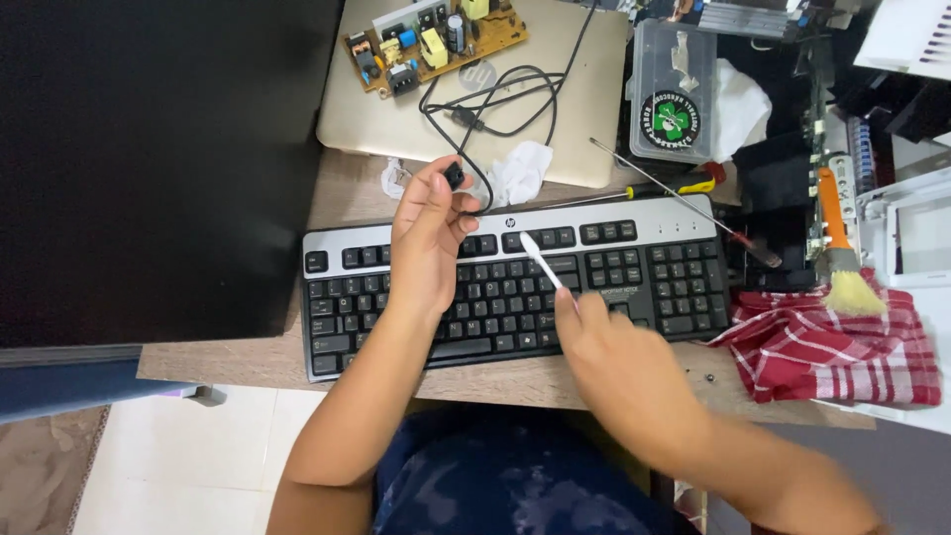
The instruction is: A person is cleaning a computer keyboard using a toothbrush and a small white tool to remove debris from between the keys on a repair bench.
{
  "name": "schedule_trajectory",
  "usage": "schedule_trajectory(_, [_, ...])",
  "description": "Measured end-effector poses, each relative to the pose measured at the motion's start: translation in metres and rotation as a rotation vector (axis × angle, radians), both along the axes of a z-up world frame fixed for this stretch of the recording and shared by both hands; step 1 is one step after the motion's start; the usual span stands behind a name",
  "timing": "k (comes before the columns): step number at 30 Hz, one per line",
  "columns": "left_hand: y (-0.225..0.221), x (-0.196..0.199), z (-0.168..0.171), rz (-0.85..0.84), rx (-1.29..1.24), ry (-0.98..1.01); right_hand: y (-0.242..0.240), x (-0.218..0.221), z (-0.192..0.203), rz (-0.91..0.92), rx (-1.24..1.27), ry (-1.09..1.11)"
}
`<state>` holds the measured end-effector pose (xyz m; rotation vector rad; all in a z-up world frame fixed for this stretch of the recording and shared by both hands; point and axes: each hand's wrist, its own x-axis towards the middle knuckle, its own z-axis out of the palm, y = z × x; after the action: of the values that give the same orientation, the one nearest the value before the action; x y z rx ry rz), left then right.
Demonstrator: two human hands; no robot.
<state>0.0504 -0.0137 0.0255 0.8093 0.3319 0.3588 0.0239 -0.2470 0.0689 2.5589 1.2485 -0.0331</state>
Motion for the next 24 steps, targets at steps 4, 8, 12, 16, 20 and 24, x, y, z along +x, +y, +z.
schedule_trajectory(4, [0.001, 0.001, -0.002, -0.005, -0.011, 0.001, 0.000, 0.009, 0.018, -0.055, 0.040, 0.125])
schedule_trajectory(8, [0.001, 0.001, -0.001, 0.004, -0.014, 0.023, -0.002, 0.013, 0.016, -0.053, 0.032, 0.130])
schedule_trajectory(12, [0.001, 0.001, -0.001, 0.002, -0.023, 0.026, -0.007, 0.004, 0.022, -0.033, -0.001, 0.103])
schedule_trajectory(16, [0.001, 0.000, -0.001, 0.009, -0.018, 0.027, -0.001, 0.015, 0.019, -0.078, 0.046, 0.221])
schedule_trajectory(20, [0.002, 0.001, 0.000, 0.009, -0.014, 0.030, -0.002, 0.009, 0.012, -0.056, 0.016, 0.123])
schedule_trajectory(24, [0.001, 0.002, -0.002, 0.008, -0.016, 0.028, -0.002, 0.001, 0.016, 0.024, -0.010, -0.066])
